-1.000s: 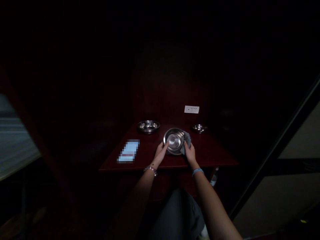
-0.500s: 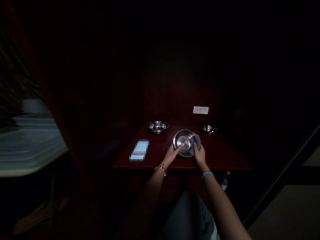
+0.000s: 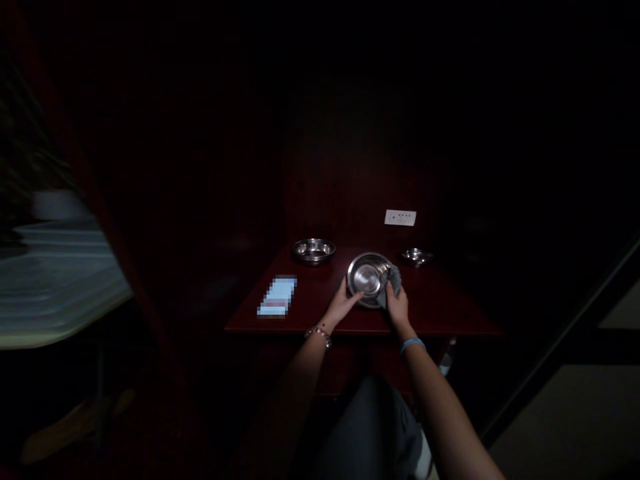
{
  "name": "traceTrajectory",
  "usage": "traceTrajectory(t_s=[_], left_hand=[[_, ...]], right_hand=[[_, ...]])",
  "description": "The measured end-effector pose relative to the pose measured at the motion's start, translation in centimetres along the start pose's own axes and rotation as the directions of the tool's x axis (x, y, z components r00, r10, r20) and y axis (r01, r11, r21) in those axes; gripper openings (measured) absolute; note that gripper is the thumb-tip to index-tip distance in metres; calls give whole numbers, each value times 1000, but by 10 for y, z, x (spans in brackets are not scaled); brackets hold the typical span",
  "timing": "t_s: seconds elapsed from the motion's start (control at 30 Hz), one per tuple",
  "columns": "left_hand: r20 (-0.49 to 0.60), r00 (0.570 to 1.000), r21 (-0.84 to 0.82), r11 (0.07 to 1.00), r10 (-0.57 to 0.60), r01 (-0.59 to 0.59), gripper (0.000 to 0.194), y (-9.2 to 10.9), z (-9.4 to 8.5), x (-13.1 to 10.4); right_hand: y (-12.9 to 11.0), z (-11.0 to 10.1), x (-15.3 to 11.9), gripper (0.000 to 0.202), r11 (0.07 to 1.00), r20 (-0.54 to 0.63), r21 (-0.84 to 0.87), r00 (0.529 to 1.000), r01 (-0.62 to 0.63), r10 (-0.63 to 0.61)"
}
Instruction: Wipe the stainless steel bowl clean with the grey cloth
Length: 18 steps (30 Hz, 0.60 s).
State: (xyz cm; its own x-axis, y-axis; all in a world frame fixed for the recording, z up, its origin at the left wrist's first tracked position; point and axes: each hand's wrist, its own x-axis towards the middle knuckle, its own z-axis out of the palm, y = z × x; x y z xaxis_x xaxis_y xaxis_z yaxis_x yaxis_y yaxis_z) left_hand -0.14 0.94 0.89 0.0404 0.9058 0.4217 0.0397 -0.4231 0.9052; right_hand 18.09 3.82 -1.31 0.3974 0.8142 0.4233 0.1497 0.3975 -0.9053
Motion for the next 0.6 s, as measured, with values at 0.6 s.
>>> traceTrajectory(t_s=[0.6], left_hand=[[-36, 999, 19, 999, -41, 42, 56, 8, -1, -6]], right_hand=[[4, 0, 1, 51, 1000, 44, 11, 999, -22, 22]])
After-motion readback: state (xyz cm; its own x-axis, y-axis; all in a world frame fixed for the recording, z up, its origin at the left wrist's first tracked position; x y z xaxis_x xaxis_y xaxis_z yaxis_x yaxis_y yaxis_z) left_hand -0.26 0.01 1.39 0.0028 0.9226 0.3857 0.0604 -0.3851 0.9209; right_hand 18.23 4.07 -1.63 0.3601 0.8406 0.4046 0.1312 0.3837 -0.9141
